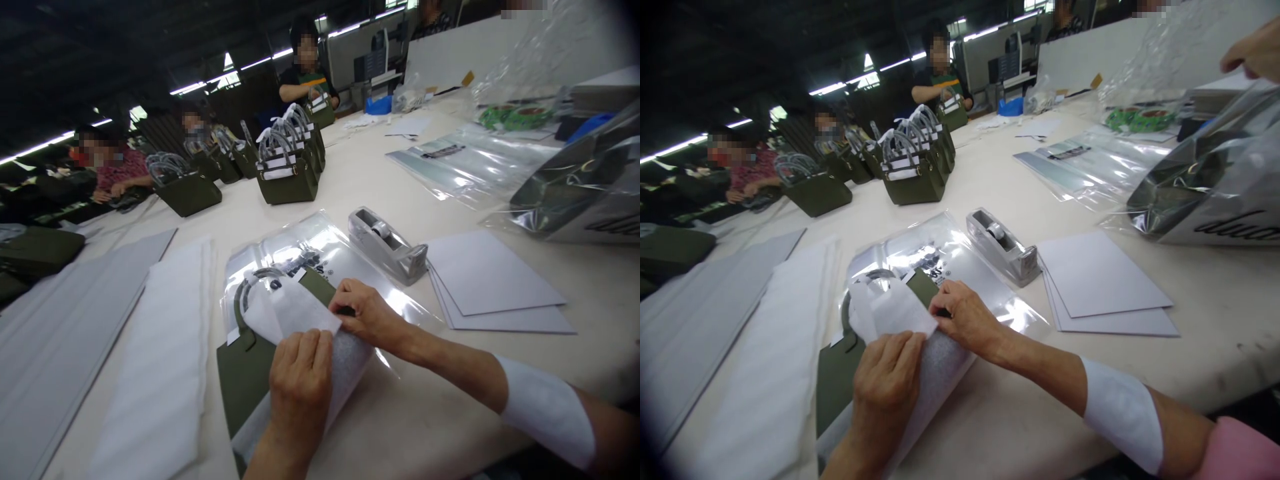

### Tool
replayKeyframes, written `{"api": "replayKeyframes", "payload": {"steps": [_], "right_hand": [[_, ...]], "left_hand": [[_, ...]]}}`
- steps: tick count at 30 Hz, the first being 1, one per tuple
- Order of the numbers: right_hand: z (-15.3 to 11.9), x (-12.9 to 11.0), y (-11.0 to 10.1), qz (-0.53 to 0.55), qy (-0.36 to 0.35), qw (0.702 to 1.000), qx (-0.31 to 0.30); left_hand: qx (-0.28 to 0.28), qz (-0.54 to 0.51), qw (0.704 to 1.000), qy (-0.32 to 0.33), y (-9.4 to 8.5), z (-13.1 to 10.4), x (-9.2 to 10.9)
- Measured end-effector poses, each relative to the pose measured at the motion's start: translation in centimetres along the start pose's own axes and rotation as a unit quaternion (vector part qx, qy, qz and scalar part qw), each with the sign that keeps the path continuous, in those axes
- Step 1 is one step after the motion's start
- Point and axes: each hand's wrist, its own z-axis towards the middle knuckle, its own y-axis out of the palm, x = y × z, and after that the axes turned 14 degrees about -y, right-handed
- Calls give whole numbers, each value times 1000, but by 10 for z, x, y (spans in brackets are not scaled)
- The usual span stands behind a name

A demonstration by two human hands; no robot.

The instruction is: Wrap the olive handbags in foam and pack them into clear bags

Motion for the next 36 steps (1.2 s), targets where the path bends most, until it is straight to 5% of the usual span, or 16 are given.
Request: {"api": "replayKeyframes", "payload": {"steps": [14, 24, 28, 31, 34, 36], "right_hand": [[5, 6, -1, 30, 34, 999, 15], [6, 1, -1, 30, 47, 998, 26], [6, 4, -55, -42, 57, 991, 118], [10, 24, -120, -90, 175, 962, 191], [15, 53, -164, -40, 299, 941, 153], [16, 72, -171, -9, 342, 934, 105]], "left_hand": [[-10, 0, 1000, 30, 6, 8, 1], [-116, 17, 993, 21, -4, -5, 5], [-103, 51, 993, 17, -6, -20, 1], [-77, 52, 995, 39, -3, -25, -9], [-38, 37, 997, 64, 2, -26, -20], [-12, 28, 997, 74, 5, -26, -25]]}}
